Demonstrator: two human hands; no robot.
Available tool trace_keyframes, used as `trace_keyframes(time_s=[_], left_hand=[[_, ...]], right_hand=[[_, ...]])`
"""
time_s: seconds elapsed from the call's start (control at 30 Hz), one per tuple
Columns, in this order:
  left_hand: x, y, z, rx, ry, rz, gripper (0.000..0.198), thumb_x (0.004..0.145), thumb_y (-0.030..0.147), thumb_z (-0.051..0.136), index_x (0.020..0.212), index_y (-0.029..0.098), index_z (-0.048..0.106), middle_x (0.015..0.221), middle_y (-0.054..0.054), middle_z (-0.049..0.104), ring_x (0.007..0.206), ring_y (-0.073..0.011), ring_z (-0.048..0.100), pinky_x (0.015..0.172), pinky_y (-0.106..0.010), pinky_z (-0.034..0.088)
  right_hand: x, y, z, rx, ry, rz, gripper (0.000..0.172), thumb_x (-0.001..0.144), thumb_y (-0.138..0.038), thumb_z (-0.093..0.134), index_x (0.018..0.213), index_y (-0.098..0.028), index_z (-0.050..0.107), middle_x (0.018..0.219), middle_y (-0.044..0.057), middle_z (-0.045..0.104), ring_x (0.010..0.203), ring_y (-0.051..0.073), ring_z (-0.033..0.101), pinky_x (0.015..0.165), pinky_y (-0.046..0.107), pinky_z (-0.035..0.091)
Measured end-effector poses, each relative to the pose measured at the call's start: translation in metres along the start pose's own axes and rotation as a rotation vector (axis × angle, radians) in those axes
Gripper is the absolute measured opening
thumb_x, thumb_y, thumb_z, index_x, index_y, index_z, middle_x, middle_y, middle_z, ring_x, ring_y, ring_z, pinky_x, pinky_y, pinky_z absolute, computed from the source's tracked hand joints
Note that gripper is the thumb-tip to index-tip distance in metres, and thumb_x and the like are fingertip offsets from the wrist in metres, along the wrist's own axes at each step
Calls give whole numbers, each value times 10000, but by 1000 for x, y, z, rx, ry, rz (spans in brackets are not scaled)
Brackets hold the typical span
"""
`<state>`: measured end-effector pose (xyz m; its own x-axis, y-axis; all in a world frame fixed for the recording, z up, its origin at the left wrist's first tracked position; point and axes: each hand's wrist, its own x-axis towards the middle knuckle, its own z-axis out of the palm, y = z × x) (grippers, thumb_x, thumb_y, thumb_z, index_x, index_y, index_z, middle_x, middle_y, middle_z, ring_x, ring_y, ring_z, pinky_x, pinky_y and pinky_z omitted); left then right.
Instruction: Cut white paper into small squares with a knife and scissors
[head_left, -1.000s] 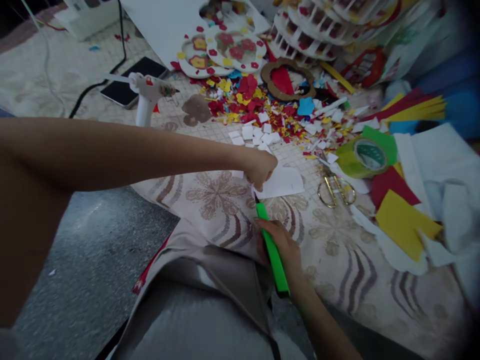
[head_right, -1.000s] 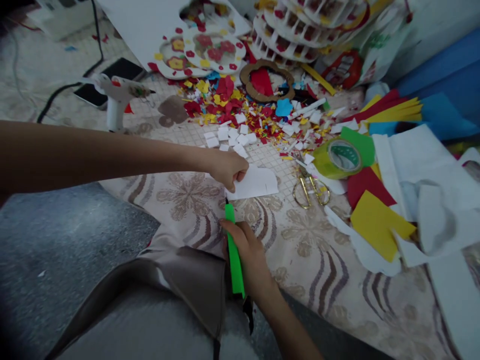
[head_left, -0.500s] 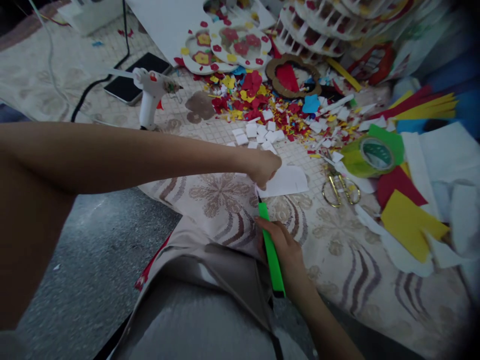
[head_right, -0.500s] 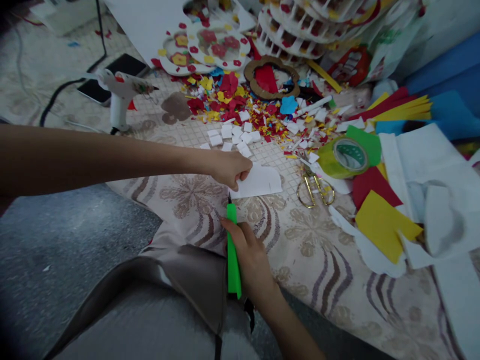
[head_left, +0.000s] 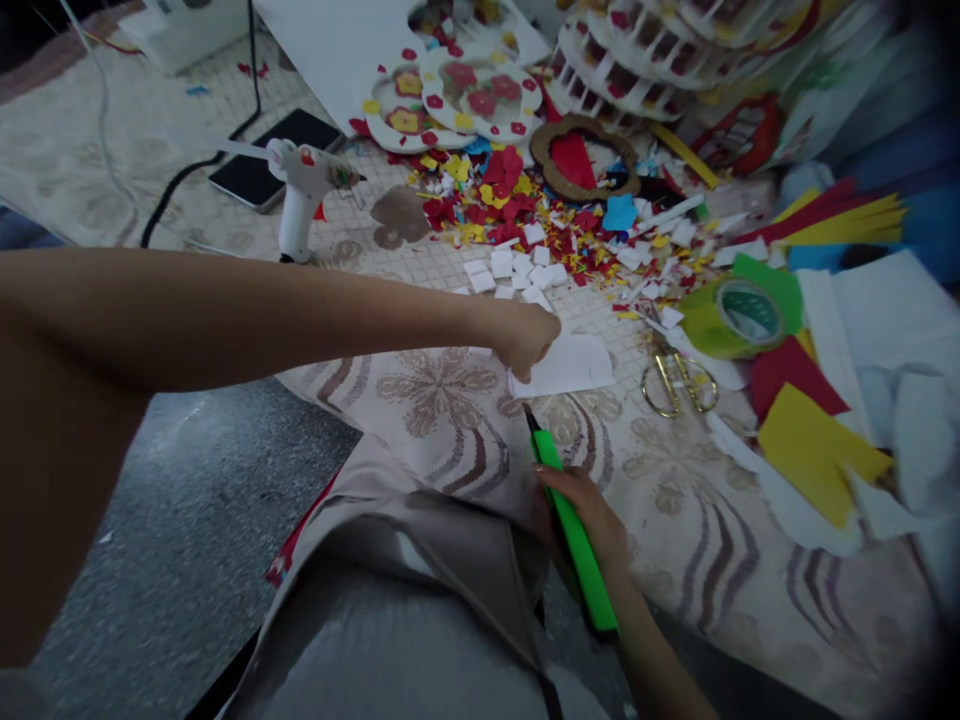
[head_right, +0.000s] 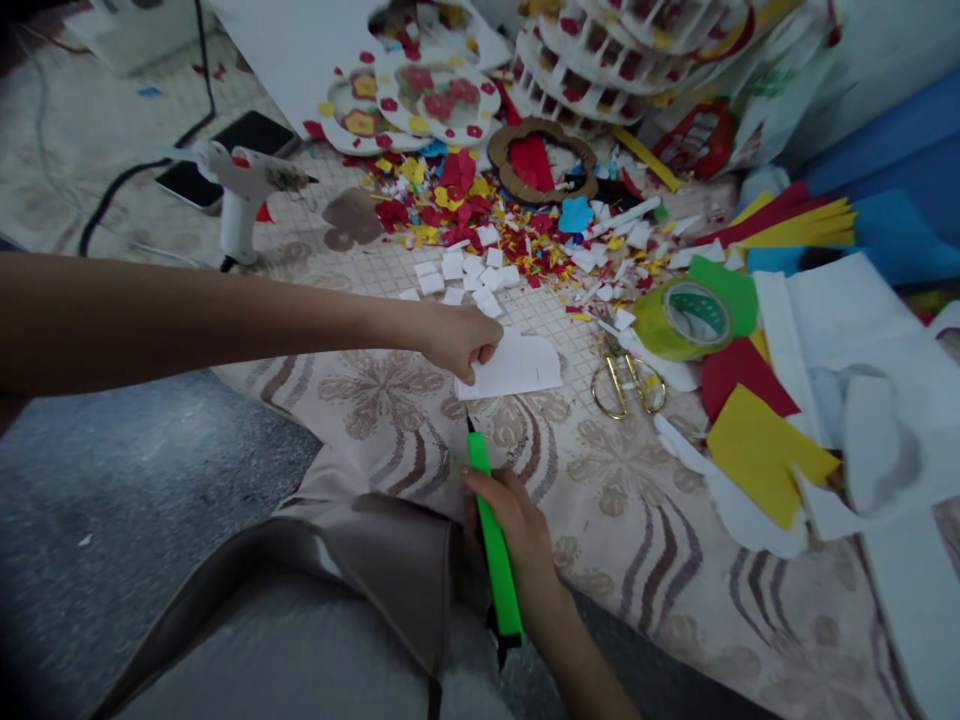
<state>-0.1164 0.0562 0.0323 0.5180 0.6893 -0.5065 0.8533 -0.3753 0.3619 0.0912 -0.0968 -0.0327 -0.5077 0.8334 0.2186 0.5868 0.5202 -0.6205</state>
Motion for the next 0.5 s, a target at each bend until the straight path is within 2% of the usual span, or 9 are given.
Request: trace_keyframes(time_s=[0.1,0.3,0.5], left_hand=[[1,-1,-1,1,-6,-4,377,738,254,695,1084,114,638,1054,-68,697,956,-187,587,793,-242,409],[5,-1,0,7,-11,-27,396,709,275,700,1080,146,654,1065,-63,695,964,-205,588,804,-259,417],[0,2,-3,15,-13,-35,372,714,270,688,1062,143,649,1094,-71,685,982,-207,579,803,-259,413]], right_hand=[[8,-1,1,31,-14,-28,314,891,-135,466,1154,-277,562,953,5,651,816,160,674,656,245,533],[23,5,-1,-7,-183,-25,441,866,-108,452,1257,-304,511,926,-4,639,804,172,678,651,258,536],[25,7,3,-4,-176,-42,492,849,-74,448,1276,-314,494,921,-7,624,764,158,661,618,239,516]])
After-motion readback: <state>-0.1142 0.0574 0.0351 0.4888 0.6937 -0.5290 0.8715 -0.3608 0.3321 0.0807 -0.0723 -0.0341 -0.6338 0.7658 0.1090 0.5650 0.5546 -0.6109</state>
